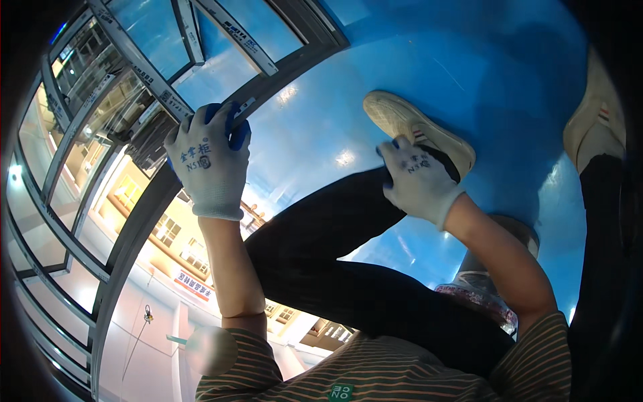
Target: Assembling metal and glass frames using a screwdriver and small mechanical components.
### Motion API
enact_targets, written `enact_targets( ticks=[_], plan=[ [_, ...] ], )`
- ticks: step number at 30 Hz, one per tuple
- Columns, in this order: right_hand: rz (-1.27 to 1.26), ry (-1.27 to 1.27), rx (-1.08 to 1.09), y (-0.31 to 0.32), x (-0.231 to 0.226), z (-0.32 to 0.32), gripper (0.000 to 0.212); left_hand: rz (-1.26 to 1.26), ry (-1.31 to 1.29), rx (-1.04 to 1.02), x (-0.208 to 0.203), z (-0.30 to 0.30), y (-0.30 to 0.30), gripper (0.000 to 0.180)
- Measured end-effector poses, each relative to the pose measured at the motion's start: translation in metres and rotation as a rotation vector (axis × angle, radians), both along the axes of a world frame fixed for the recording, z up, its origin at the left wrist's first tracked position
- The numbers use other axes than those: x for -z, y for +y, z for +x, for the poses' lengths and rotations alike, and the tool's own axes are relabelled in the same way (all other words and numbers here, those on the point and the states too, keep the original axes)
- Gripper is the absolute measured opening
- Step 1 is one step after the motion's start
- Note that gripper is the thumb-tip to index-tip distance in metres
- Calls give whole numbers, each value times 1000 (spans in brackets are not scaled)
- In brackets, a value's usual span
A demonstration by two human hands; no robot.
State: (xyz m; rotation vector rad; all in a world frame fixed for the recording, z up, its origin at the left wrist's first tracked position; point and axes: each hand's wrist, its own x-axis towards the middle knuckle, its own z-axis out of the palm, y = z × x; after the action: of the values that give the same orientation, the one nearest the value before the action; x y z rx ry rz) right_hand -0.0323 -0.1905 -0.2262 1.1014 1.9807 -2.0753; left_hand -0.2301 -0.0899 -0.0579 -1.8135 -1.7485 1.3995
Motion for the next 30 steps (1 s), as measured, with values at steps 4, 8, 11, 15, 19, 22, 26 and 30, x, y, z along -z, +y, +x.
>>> enact_targets(
  ticks=[4, 8, 11, 15, 19, 22, 26, 30],
  plan=[
    [-117, 256, -72, -2, 21, 20, 54, -56, -8, -56, 4, 5, 5, 33],
    [64, 234, 250, 7, 27, 21, 47, -33, -65, -119, 2, 5, 4, 34],
    [-166, 383, 324, 32, 40, 24, 53, -38, -72, -121, 1, 0, 4, 35],
    [-452, 607, 457, 74, 45, 21, 59, -42, -68, -116, -2, -3, 10, 37],
    [-598, 800, 611, 109, 33, 5, 55, -23, -78, -114, 3, 2, 7, 38],
    [-944, 918, 808, 125, 3, -19, 47, -25, -59, -98, 2, 0, 4, 37],
    [-909, 926, 888, 132, -2, -29, 41, -18, -57, -90, 1, 1, 4, 37],
    [-623, 862, 911, 135, 9, -40, 37, -13, -64, -87, 2, 0, 4, 37]
  ],
)
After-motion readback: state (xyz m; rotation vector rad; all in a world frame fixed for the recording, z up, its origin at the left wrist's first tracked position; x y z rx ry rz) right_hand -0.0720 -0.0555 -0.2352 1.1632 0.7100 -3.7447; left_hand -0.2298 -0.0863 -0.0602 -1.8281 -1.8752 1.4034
